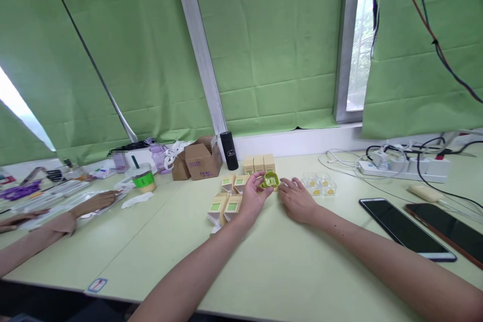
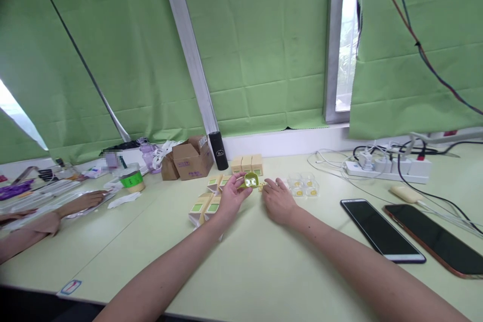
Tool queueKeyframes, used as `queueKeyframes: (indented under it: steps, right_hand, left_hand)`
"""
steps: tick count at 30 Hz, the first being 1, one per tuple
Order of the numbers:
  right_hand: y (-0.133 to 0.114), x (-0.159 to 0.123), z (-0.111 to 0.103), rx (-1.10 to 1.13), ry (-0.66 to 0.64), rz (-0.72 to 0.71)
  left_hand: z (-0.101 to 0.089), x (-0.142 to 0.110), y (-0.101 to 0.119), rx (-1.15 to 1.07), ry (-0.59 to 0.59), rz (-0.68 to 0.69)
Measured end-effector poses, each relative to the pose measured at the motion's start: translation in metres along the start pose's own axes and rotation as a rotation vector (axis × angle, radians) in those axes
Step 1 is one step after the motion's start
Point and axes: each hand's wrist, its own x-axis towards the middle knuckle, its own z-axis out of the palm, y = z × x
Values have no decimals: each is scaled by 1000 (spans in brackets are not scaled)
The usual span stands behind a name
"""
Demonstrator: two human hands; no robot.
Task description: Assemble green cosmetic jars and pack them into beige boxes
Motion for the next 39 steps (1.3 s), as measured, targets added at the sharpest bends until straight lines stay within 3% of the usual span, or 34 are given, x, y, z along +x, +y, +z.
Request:
queueKeyframes:
  steps: [7,16,20,24,27,32,39]
  right_hand:
    - [-3,2,-4,-10,47,21]
    - [-27,-27,-21,207,249,-7]
    - [-40,-40,-30,385,398,-44]
    - [-41,-46,-36,714,463,-5]
    - [-34,-45,-38,979,491,99]
    - [-16,-39,-37,1327,524,437]
    - [-6,-36,-30,1516,478,637]
  left_hand:
    - [-1,-4,-2,29,-25,45]
    - [1,-5,-3,69,-4,55]
    - [1,-5,-5,82,-2,64]
    - [1,-7,-8,134,-11,76]
    - [2,-10,-9,179,-10,86]
    - [6,-14,-12,194,-12,96]
    - [7,-20,-11,239,-38,74]
